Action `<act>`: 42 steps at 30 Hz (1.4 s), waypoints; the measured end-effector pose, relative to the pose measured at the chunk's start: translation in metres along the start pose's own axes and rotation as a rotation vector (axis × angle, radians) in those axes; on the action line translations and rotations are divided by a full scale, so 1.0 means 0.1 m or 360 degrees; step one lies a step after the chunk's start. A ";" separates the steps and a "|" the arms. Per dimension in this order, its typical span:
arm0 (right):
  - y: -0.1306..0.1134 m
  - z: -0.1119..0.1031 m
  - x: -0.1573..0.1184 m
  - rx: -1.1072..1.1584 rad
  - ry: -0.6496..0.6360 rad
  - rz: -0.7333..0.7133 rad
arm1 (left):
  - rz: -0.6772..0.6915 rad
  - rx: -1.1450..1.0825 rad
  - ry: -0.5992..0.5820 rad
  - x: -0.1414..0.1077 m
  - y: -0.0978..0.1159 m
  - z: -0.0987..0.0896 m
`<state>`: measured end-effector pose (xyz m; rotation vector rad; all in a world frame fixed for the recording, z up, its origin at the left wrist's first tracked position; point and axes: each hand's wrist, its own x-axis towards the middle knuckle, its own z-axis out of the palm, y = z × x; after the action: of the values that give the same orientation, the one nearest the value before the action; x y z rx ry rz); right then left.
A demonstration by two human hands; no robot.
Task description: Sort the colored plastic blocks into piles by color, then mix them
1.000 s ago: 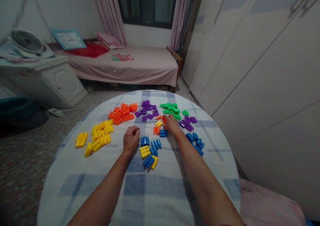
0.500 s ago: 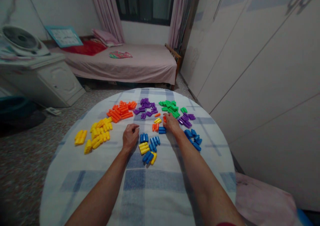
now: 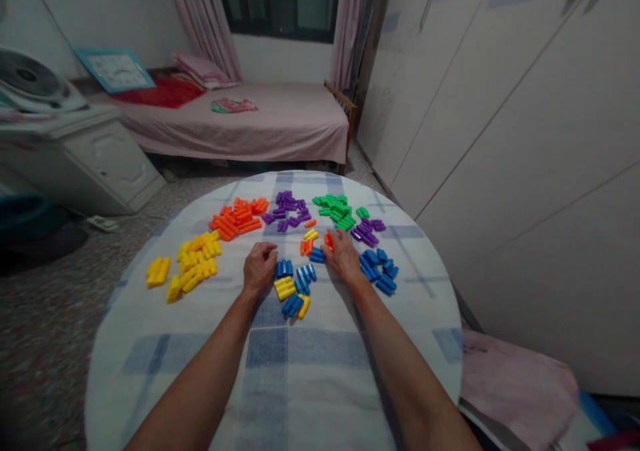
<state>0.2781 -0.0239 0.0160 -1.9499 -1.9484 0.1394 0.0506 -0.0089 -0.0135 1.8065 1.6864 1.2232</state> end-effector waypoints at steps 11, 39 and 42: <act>-0.47 -0.02 -0.29 -0.0061 -0.0267 -0.0060 | -0.0006 0.0007 -0.0014 0.01 -0.05 0.01; -0.31 -0.14 -0.66 -0.0295 -0.0185 -0.0065 | -0.0033 0.0052 -0.0026 0.03 -0.08 0.02; -0.08 -0.21 -0.71 -0.0405 -0.0054 0.0025 | -0.0032 0.0045 -0.0022 0.03 -0.07 0.02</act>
<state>0.2752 -0.0978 0.0240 -2.1333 -2.0586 -0.0762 0.0474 -0.0038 -0.0193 1.8060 1.7186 1.1814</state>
